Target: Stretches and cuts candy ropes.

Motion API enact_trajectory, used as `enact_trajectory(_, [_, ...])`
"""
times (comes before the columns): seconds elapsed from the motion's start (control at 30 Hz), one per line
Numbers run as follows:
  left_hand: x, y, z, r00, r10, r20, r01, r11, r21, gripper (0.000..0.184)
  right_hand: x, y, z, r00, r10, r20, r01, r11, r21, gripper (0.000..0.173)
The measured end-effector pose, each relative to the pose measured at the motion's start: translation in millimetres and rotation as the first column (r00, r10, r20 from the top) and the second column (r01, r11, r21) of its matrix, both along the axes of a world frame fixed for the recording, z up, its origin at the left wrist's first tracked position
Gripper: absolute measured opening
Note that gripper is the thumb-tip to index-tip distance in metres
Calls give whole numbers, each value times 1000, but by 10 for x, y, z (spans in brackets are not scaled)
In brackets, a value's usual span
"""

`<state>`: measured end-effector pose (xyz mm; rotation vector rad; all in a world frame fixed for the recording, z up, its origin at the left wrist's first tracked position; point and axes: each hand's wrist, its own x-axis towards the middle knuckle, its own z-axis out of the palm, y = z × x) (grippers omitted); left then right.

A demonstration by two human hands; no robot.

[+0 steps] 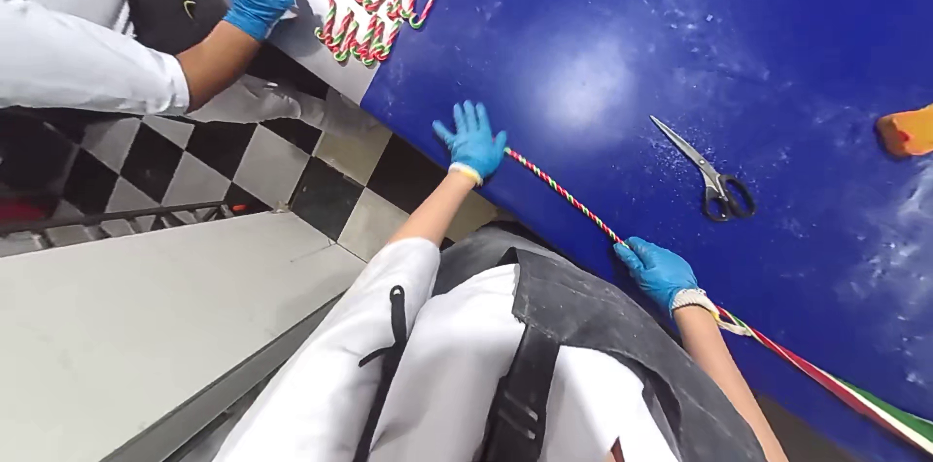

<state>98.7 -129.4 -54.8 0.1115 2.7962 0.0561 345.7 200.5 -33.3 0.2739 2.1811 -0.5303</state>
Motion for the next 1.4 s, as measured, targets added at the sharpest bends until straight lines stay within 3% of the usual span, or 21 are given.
enact_trajectory(0.1, [497, -434, -129, 997, 33, -63, -35, 999, -36, 83, -30, -29, 19, 997, 77, 4, -77, 997, -4, 53])
enact_trajectory(0.17, [326, -488, -236, 991, 17, -131, -20, 1000, -19, 83, -45, -41, 29, 991, 132, -17, -133, 991, -19, 53])
enact_trajectory(0.23, [-210, -308, -265, 985, 20, -174, -14, 999, 35, 84, -61, 11, 46, 976, 124, -177, -125, 992, 3, 54])
enact_trajectory(0.33, [-1029, 82, -327, 987, 26, -160, -14, 997, 80, 91, -127, 257, 79, 872, -4, -489, 108, 977, 185, 58])
enact_trajectory(0.4, [-1141, 265, -271, 997, 21, -77, -19, 999, 31, 93, -252, 568, 53, 819, -93, -567, 327, 887, 327, 57])
enact_trajectory(0.47, [-853, 217, -134, 998, 66, -14, -65, 998, 14, 93, -399, 804, 14, 846, -162, -507, 404, 816, 414, 48])
enact_trajectory(0.57, [-121, -263, -166, 981, 162, -109, -162, 987, 6, 86, -564, 816, 153, 922, -117, -369, 306, 805, 508, 36])
enact_trajectory(0.67, [288, -750, -205, 974, 177, -138, -184, 982, -41, 83, -527, 863, 273, 927, -201, -316, 341, 803, 489, 45])
enact_trajectory(0.77, [100, -789, -257, 980, 120, -157, -127, 991, -38, 87, -531, 943, 258, 953, -269, -140, 300, 770, 563, 47])
enact_trajectory(0.83, [-277, -645, -313, 978, 98, -182, -101, 995, -6, 96, -637, 1063, 215, 971, -233, -51, 222, 803, 553, 48])
enact_trajectory(0.9, [-641, -486, -332, 986, 86, -146, -84, 996, 20, 101, -674, 1309, 131, 974, -224, -24, 212, 874, 438, 47])
enact_trajectory(0.97, [-874, -383, -222, 997, 73, -35, -70, 994, 82, 95, -623, 1463, 146, 918, -393, -53, 393, 881, 264, 41])
enact_trajectory(1.03, [-966, -471, 19, 999, -4, 54, -7, 979, 205, 83, -447, 1188, 185, 774, -616, -144, 626, 779, 36, 35])
enact_trajectory(1.1, [-994, -716, 183, 964, -257, 64, 220, 912, 345, 71, -288, 481, 221, 721, -672, -169, 654, 740, -157, 38])
enact_trajectory(1.2, [-867, -956, 70, 788, -614, 49, 531, 718, 451, 55, -7, -822, 262, 861, -509, 5, 470, 791, -392, 44])
enact_trajectory(1.23, [-800, -976, 1, 745, -667, 29, 589, 677, 441, 46, 8, -1164, 304, 919, -368, 140, 391, 813, -431, 54])
enact_trajectory(1.3, [-725, -1011, -165, 688, -718, -100, 680, 591, 435, 31, -108, -1666, 299, 922, -177, 343, 336, 808, -484, 59])
enact_trajectory(1.33, [-714, -1011, -211, 668, -726, -163, 707, 552, 442, 28, -198, -1841, 273, 906, -165, 390, 357, 793, -494, 55])
enact_trajectory(1.4, [-753, -995, -220, 628, -748, -215, 737, 482, 475, 26, -493, -2166, 288, 843, -298, 448, 505, 724, -470, 43])
